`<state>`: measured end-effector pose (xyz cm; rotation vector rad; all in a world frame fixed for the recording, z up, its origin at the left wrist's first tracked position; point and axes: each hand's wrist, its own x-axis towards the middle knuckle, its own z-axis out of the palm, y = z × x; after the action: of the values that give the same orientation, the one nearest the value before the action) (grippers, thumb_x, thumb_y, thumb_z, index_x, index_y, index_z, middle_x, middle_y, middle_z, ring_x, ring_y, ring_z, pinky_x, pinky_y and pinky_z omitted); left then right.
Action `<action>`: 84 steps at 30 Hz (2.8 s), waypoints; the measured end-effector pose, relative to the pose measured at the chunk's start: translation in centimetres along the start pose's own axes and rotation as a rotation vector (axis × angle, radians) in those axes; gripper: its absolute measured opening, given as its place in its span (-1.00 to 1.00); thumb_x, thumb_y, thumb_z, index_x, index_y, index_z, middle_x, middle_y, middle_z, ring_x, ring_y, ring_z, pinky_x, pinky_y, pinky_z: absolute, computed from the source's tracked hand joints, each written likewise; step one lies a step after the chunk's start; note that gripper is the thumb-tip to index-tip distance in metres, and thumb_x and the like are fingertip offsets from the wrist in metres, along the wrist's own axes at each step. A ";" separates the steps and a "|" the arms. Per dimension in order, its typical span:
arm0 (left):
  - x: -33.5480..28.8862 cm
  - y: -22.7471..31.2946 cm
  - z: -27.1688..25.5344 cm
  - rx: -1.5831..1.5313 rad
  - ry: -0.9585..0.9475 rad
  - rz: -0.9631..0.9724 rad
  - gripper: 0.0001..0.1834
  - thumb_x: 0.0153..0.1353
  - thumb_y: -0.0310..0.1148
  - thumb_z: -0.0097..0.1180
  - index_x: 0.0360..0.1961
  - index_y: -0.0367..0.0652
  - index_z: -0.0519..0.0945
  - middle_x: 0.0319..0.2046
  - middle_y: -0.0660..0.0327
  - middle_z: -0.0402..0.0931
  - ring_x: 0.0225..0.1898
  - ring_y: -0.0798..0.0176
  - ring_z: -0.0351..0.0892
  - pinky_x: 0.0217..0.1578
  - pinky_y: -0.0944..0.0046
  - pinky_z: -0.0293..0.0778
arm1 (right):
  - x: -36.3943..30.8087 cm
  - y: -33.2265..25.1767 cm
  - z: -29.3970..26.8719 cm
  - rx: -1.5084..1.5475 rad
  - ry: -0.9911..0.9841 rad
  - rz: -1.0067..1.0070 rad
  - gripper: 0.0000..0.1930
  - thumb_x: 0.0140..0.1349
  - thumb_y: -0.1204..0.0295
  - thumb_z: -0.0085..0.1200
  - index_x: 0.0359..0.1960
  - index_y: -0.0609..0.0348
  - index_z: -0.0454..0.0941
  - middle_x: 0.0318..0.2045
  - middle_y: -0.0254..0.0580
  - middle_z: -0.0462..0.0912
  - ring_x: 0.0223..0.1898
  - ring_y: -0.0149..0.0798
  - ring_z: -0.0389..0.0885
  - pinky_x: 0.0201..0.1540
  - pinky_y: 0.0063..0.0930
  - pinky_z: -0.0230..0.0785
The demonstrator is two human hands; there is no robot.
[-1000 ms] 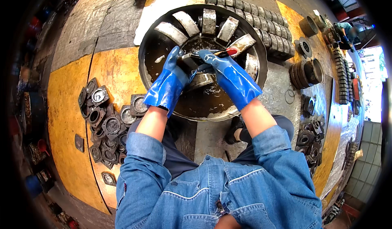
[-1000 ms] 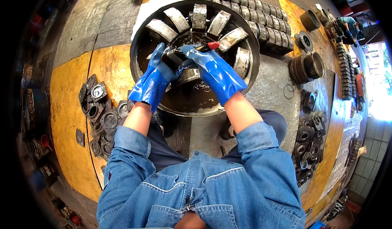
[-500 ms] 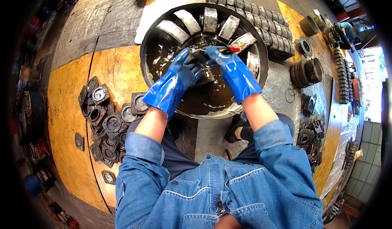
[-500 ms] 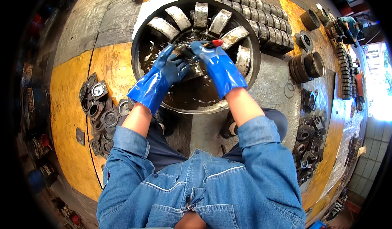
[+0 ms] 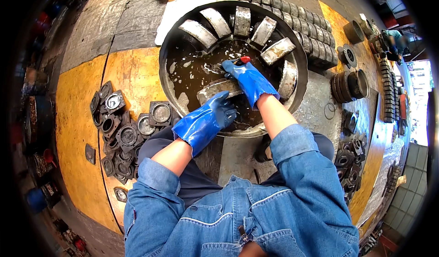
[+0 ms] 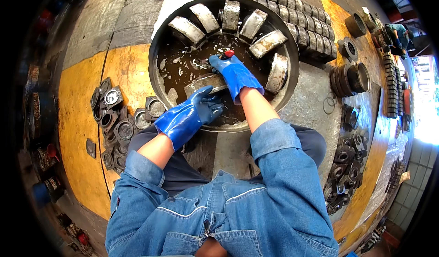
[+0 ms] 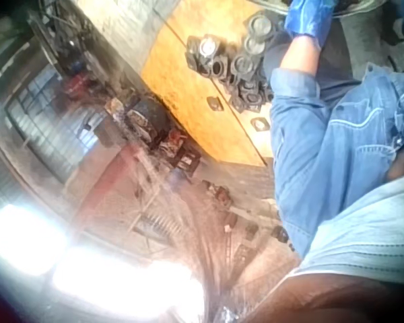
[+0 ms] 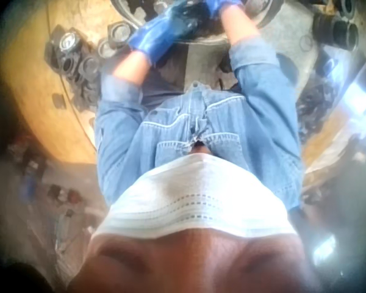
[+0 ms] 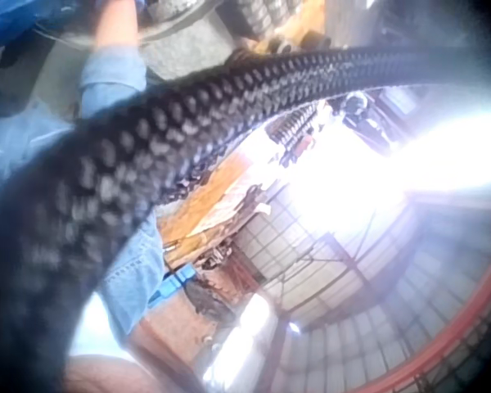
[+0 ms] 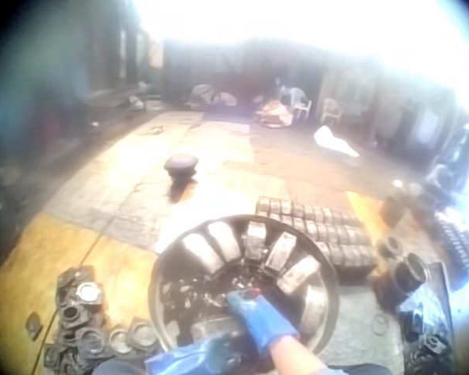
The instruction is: The person cleans industrial metal parts by submerging them in a liquid bath and using a brush. They scrub the inner and outer surfaces of the parts one at a time while wearing blue protective gloves.
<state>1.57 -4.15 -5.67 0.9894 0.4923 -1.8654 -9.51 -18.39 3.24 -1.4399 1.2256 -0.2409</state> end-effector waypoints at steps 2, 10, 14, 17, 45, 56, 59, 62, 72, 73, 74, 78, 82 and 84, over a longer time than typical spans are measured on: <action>-0.1 0.3 -0.2 0.001 -0.057 0.034 -0.62 0.37 -0.08 0.29 0.02 -0.12 0.63 -0.04 0.00 0.64 -0.06 -0.03 0.64 0.00 -0.11 0.57 | -0.4 0.2 0.6 0.055 0.021 -0.020 -0.37 0.32 -0.11 0.15 0.08 0.26 0.67 -0.07 -0.03 0.75 -0.05 -0.20 0.67 0.15 -0.32 0.44; -5.0 0.6 -0.5 1.607 0.065 1.400 -0.57 0.54 -0.31 -0.06 0.35 -0.18 0.51 0.14 0.01 0.65 0.20 0.00 0.62 0.23 0.20 0.50 | -5.6 5.8 0.4 0.394 0.127 0.204 -0.43 0.38 -0.06 0.24 0.10 0.22 0.62 -0.01 -0.25 0.73 0.03 -0.35 0.66 -0.02 -0.39 0.45; -5.8 0.4 1.1 1.287 0.009 1.206 -0.54 0.59 -0.26 -0.15 0.33 -0.29 0.54 0.03 0.15 0.70 0.03 0.18 0.67 0.13 0.27 0.54 | -7.4 5.3 -0.5 0.580 0.081 0.154 -0.57 0.45 0.13 0.21 0.13 0.22 0.62 0.02 -0.23 0.72 0.03 -0.33 0.68 0.08 -0.40 0.52; -6.8 1.3 3.4 0.853 -0.185 0.683 -0.56 0.58 -0.24 -0.08 0.26 -0.30 0.60 -0.01 0.18 0.71 0.00 0.28 0.65 0.07 0.29 0.55 | -6.1 5.2 -2.9 0.530 0.075 0.051 -0.61 0.49 0.16 0.16 0.09 0.23 0.65 0.00 -0.22 0.72 -0.04 -0.36 0.68 0.10 -0.47 0.52; -7.9 4.0 9.4 1.694 0.408 0.241 -0.17 -0.10 0.06 0.45 0.14 -0.31 0.65 0.04 -0.17 0.70 0.06 -0.13 0.72 0.10 0.02 0.58 | 1.5 9.7 -1.9 -0.507 -0.054 -0.028 -0.50 0.48 0.11 -0.06 0.25 0.17 0.62 0.17 -0.05 0.71 0.20 -0.11 0.63 0.28 -0.33 0.36; -6.5 2.3 7.7 1.813 0.500 0.411 -0.18 -0.11 -0.05 0.50 0.20 -0.22 0.61 0.03 -0.15 0.70 0.10 -0.14 0.71 0.14 0.01 0.59 | 1.4 6.9 -6.3 0.440 -0.207 -0.277 -0.59 0.50 0.37 -0.13 0.22 0.24 0.65 0.12 0.02 0.72 0.03 -0.14 0.73 0.20 -0.38 0.50; -6.2 2.6 6.9 1.650 0.468 0.344 -0.26 -0.14 -0.11 0.53 0.10 -0.25 0.66 -0.05 -0.12 0.73 0.03 -0.10 0.74 0.07 0.04 0.60 | 0.8 7.3 -5.8 0.369 -0.206 -0.152 -0.59 0.50 0.38 -0.15 0.21 0.25 0.65 0.12 0.06 0.71 -0.01 -0.16 0.74 0.13 -0.39 0.53; -5.9 2.5 6.3 1.522 0.391 0.369 -0.32 -0.17 -0.18 0.54 0.01 -0.30 0.68 -0.12 -0.10 0.73 -0.05 -0.04 0.75 0.01 0.07 0.60 | 0.4 7.3 -4.4 0.084 -0.153 -0.248 -0.55 0.47 0.21 -0.05 0.19 0.24 0.66 0.08 0.06 0.74 -0.04 -0.19 0.74 0.05 -0.39 0.54; -3.4 1.4 5.8 1.383 0.345 0.521 -0.41 -0.20 -0.29 0.54 -0.12 -0.39 0.66 -0.28 -0.09 0.73 -0.25 0.03 0.74 -0.21 0.10 0.64 | 1.0 9.9 -2.0 -0.116 0.144 0.245 -0.40 0.32 0.05 0.20 0.16 0.36 0.62 0.05 0.19 0.72 -0.01 0.06 0.72 0.12 -0.15 0.47; -2.2 1.5 5.6 1.353 0.331 0.493 -0.44 -0.17 -0.31 0.54 -0.13 -0.39 0.66 -0.29 -0.06 0.73 -0.27 0.06 0.73 -0.23 0.11 0.64 | 0.8 10.1 -2.3 -0.057 0.168 0.289 -0.38 0.31 0.03 0.21 0.16 0.37 0.61 0.02 0.20 0.73 -0.03 0.06 0.71 0.11 -0.14 0.47; -1.7 1.6 5.7 1.325 0.316 0.465 -0.46 -0.15 -0.33 0.54 -0.13 -0.39 0.67 -0.31 -0.02 0.73 -0.29 0.09 0.72 -0.25 0.12 0.63 | -0.2 9.0 -2.9 0.034 0.115 0.309 -0.49 0.38 0.10 0.19 0.13 0.32 0.63 0.05 0.03 0.73 -0.03 -0.17 0.68 0.08 -0.24 0.47; -0.8 1.2 3.4 0.740 0.055 0.590 -0.63 0.00 -0.48 0.48 -0.15 -0.36 0.68 -0.35 0.15 0.70 -0.39 0.29 0.64 -0.38 0.25 0.56 | -2.4 7.2 -2.5 0.171 0.260 0.154 -0.50 0.40 0.01 0.22 0.10 0.20 0.68 -0.10 -0.18 0.77 -0.09 -0.31 0.64 0.03 -0.34 0.45; -4.7 3.0 2.1 0.791 -0.051 0.634 -0.76 0.29 -0.38 0.16 -0.33 -0.32 0.79 -0.49 0.15 0.69 -0.49 0.35 0.60 -0.45 0.34 0.47 | -6.6 1.9 -3.2 0.396 0.158 -0.032 -0.50 0.39 0.04 0.23 0.09 0.27 0.67 -0.07 -0.06 0.75 -0.10 -0.26 0.64 0.06 -0.29 0.51; -5.4 4.6 1.2 0.958 -0.081 0.680 -0.75 0.26 -0.43 0.09 -0.28 -0.30 0.79 -0.45 0.18 0.70 -0.47 0.36 0.61 -0.44 0.36 0.49 | -3.2 3.8 -1.8 0.519 0.003 -0.065 -0.55 0.41 0.10 0.22 0.07 0.26 0.67 -0.09 -0.09 0.75 -0.12 -0.28 0.64 0.04 -0.30 0.54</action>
<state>6.35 -4.20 -0.36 1.4339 -0.7979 -1.4498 -14.24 -16.22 2.21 -1.0257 1.0209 -0.5618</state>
